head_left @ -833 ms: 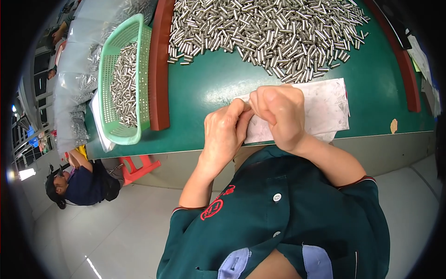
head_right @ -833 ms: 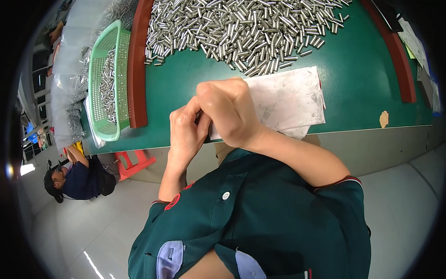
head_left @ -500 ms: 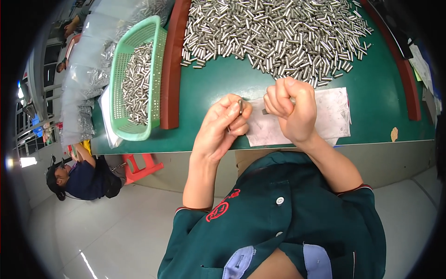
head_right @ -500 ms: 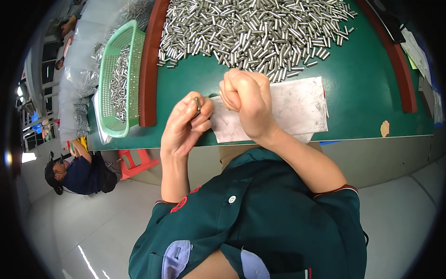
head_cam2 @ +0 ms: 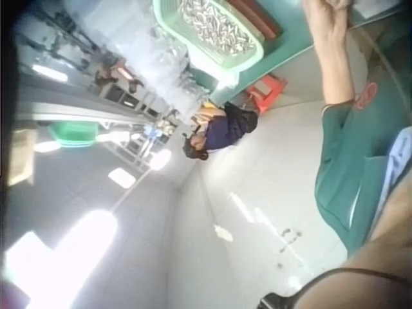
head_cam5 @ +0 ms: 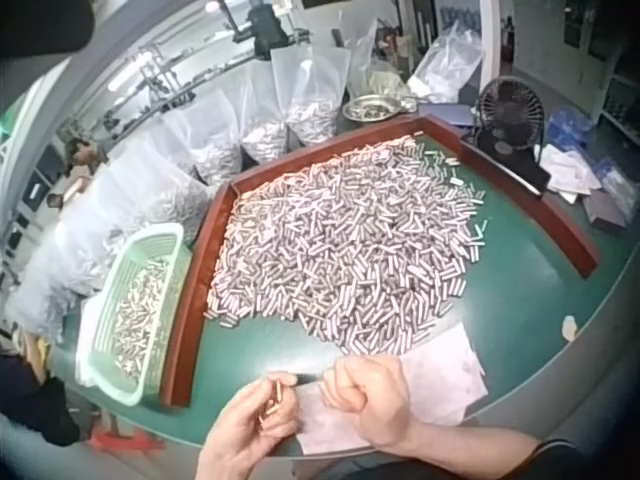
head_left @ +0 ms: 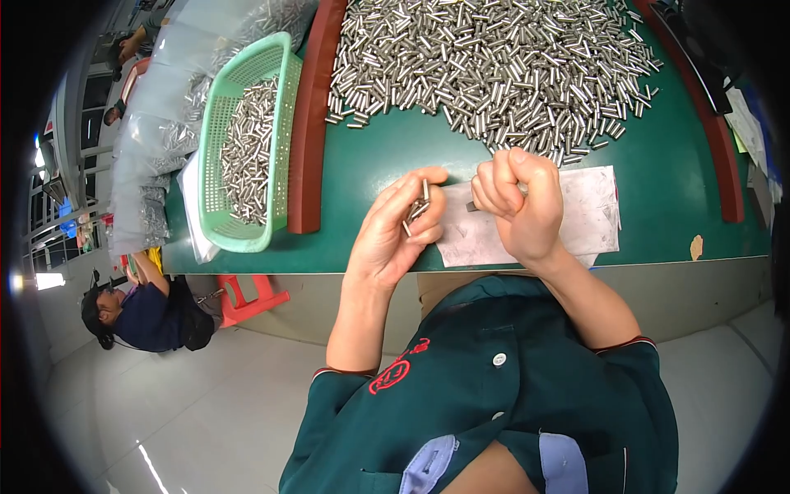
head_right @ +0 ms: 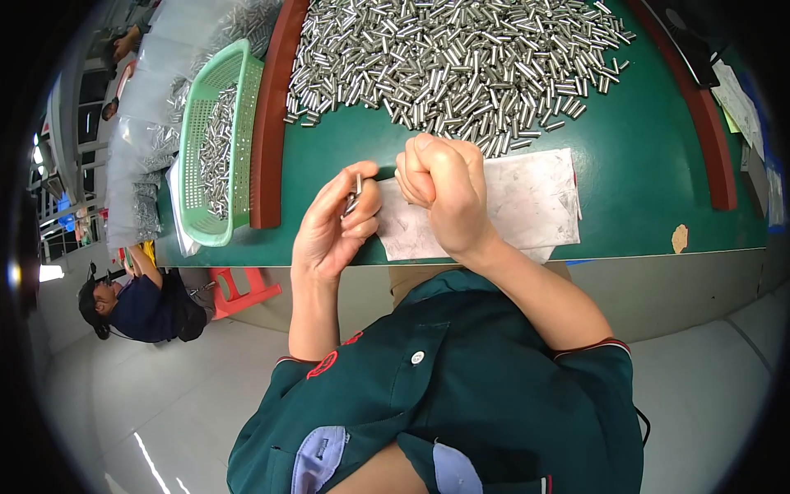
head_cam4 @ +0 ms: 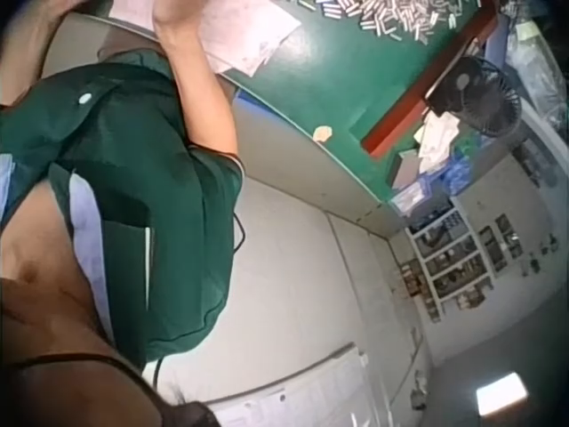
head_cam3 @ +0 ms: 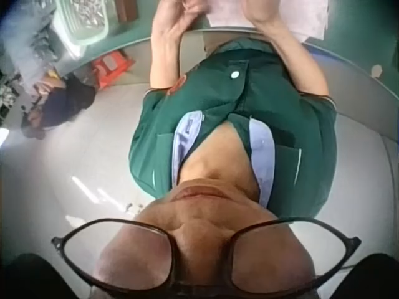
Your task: Assembling small metal components at a factory workbench using manual dexterity and a small pick tool.
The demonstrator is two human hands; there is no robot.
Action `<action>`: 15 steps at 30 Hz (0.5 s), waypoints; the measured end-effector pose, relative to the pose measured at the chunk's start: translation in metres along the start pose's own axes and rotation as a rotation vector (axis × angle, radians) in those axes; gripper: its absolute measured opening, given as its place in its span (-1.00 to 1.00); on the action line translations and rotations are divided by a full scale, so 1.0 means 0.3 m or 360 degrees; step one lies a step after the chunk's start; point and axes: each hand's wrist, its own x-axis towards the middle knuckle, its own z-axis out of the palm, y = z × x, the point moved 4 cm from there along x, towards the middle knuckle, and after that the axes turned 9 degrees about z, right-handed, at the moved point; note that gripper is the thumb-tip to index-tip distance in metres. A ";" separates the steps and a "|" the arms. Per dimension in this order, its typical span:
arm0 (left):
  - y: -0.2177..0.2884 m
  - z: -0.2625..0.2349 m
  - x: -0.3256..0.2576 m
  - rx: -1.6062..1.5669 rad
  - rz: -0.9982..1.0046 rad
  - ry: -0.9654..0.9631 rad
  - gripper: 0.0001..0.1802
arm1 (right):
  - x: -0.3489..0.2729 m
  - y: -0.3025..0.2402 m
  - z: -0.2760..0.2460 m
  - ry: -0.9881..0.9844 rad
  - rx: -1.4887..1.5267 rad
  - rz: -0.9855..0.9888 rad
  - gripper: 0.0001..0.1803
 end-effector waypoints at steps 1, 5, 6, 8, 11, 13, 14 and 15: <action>0.011 0.003 -0.005 -0.0083 0.0034 -0.0061 -0.79 | 0.001 0.002 -0.002 0.0010 0.0023 -0.0014 -0.61; 0.265 0.034 -0.084 0.1083 0.1169 0.0214 -0.81 | 0.003 0.002 -0.016 0.0019 0.0023 -0.0011 -0.60; 0.342 0.042 -0.115 0.1434 0.1556 0.0572 -0.82 | 0.001 0.000 -0.015 0.0018 0.0011 -0.0011 -0.59; 0.486 0.017 -0.175 0.2237 0.1992 0.1126 -0.82 | -0.005 -0.002 0.007 -0.0008 0.0002 -0.0013 -0.59; 0.542 0.021 -0.121 0.3581 0.1867 0.0968 -0.67 | -0.006 -0.007 0.006 -0.0001 -0.0003 -0.0022 -0.59; 0.488 0.056 -0.077 0.3553 0.2053 0.0855 -0.68 | -0.001 -0.001 -0.005 0.0007 -0.0002 -0.0026 -0.60; 0.452 0.066 -0.055 0.3225 0.1967 0.0689 -0.75 | 0.000 0.004 -0.005 0.0016 -0.0003 -0.0028 -0.59; 0.395 0.080 -0.021 0.2993 0.1813 0.0585 -0.83 | 0.000 0.005 -0.004 0.0020 -0.0005 -0.0025 -0.58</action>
